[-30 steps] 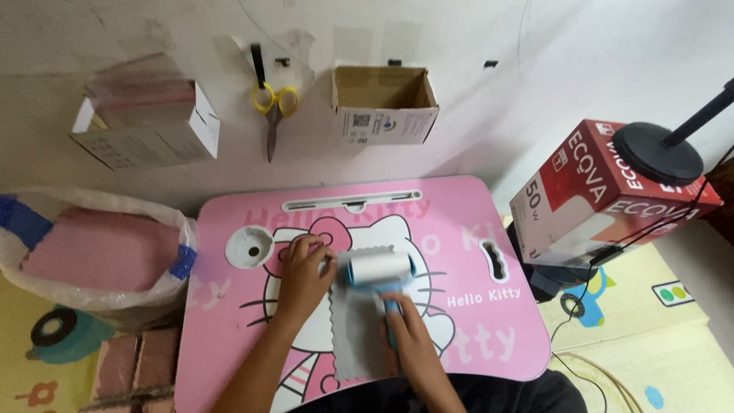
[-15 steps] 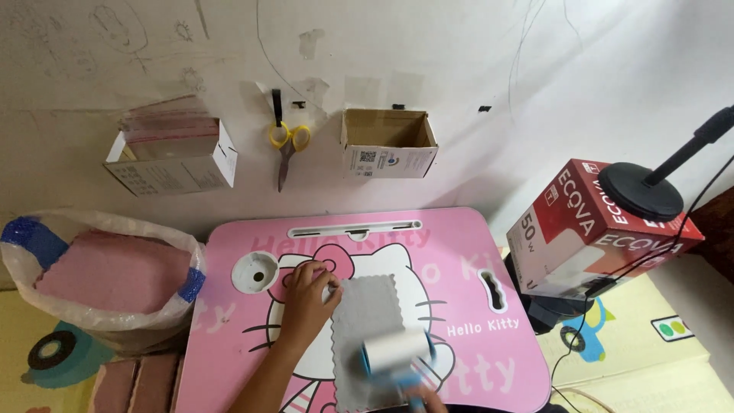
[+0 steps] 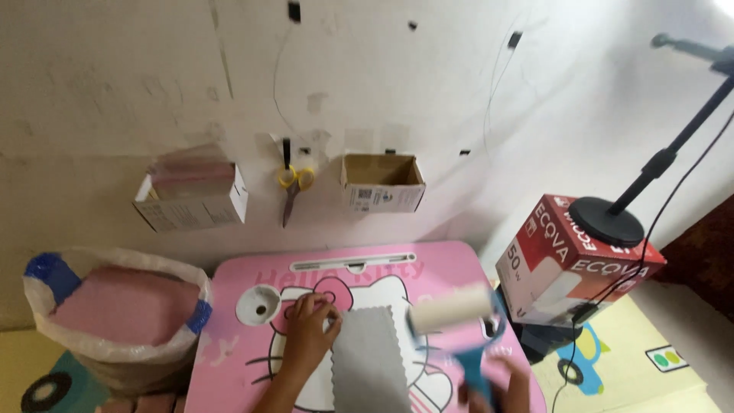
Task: The person uses a lint roller to remove debris from a small pink cloth and a larger grey cloth on a table, then places the pink cloth into a clear plastic bag.
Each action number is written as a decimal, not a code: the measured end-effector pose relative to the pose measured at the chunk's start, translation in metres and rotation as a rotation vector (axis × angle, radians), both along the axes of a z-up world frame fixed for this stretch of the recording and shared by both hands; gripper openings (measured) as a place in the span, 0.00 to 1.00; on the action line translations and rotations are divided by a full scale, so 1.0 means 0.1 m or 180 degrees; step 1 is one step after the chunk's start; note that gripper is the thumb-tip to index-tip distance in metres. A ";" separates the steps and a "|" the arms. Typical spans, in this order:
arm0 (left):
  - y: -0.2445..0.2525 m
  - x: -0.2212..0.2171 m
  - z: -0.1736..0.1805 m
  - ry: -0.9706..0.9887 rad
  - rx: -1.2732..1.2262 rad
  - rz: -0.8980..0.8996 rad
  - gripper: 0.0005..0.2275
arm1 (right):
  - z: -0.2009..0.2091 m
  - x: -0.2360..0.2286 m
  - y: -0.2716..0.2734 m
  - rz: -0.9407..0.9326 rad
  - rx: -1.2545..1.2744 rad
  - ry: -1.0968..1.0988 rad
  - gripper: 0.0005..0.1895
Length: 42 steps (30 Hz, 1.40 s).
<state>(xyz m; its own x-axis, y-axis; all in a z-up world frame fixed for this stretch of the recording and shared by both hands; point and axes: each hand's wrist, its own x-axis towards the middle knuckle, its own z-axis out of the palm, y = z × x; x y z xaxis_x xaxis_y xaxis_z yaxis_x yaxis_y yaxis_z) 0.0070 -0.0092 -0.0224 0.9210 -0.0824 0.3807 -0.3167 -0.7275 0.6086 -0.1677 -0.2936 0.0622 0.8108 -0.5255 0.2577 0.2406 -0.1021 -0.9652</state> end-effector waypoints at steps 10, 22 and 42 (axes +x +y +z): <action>0.01 0.09 -0.20 -0.0202 0.0020 -0.0036 0.04 | 2.41 1.72 -0.19 0.1091 -0.4633 -0.0589 0.24; 0.04 0.45 -0.64 -0.0127 0.0131 0.0065 0.06 | 2.76 2.53 0.53 0.0279 -0.7704 -0.1033 0.15; 0.00 0.18 -0.37 -0.0481 0.0243 0.0001 0.11 | 0.61 1.22 0.74 0.2678 -0.5475 -0.2828 0.04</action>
<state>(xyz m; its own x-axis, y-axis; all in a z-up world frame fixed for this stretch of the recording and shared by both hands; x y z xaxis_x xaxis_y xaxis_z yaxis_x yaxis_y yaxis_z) 0.0250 -0.0094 -0.0598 0.8537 -0.1159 0.5076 -0.4001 -0.7700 0.4971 -0.0457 -0.2196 0.1237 0.0852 0.9421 0.3242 0.9232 -0.1971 0.3300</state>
